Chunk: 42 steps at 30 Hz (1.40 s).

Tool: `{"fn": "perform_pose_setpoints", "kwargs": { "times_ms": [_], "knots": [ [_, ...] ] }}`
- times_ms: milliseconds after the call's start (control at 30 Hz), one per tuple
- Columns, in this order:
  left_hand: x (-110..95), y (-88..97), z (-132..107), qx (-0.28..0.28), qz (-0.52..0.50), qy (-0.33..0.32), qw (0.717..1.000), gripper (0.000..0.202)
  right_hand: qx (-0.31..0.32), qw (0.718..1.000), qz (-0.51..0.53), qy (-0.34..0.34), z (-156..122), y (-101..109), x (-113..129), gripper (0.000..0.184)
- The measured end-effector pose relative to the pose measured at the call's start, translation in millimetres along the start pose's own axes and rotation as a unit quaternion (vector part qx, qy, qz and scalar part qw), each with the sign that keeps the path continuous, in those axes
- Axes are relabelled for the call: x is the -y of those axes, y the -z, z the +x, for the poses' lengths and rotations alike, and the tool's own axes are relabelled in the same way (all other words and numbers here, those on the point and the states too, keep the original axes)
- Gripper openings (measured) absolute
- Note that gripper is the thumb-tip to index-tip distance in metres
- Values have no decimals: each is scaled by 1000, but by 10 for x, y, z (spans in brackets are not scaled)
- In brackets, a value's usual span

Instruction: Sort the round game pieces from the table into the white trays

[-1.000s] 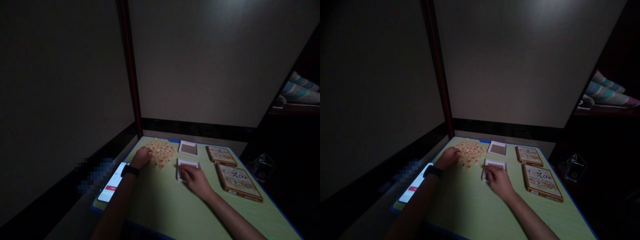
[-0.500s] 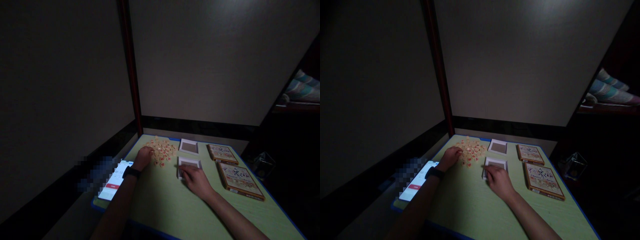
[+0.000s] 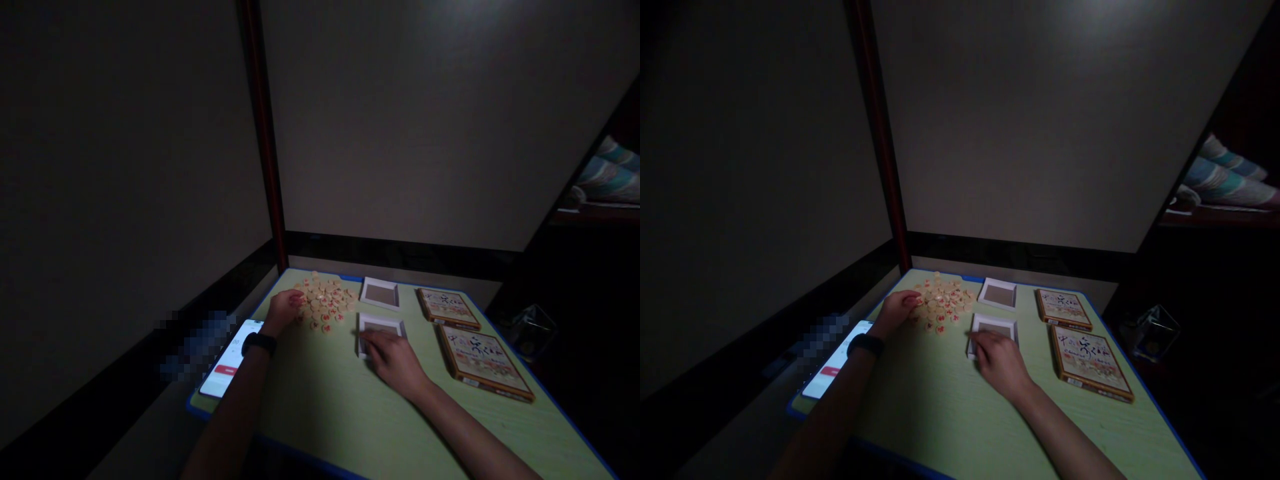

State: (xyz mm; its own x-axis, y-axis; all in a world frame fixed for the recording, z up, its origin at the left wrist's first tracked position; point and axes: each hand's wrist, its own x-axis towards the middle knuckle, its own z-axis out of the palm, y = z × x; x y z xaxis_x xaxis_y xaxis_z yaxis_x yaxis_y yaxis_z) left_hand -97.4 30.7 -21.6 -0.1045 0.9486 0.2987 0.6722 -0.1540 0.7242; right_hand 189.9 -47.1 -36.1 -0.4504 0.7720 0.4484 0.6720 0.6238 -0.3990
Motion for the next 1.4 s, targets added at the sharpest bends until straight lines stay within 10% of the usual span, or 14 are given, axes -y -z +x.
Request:
{"fn": "perform_pose_setpoints", "kwargs": {
  "times_ms": [333,533,967,1400],
  "knots": [
    [-84,44,-78,95,196,-52,975,24,3,1000,-12,0,4,-3,-1,37],
    [-11,178,-17,23,209,-45,977,28,-4,1000,-22,5,-1,-14,-7,36],
    [82,180,-80,57,226,-54,971,24,-111,990,-77,44,13,54,37,30],
    [-80,124,-112,78,187,-115,972,18,191,975,-102,51,1152,-328,416,31]
  ]
}}
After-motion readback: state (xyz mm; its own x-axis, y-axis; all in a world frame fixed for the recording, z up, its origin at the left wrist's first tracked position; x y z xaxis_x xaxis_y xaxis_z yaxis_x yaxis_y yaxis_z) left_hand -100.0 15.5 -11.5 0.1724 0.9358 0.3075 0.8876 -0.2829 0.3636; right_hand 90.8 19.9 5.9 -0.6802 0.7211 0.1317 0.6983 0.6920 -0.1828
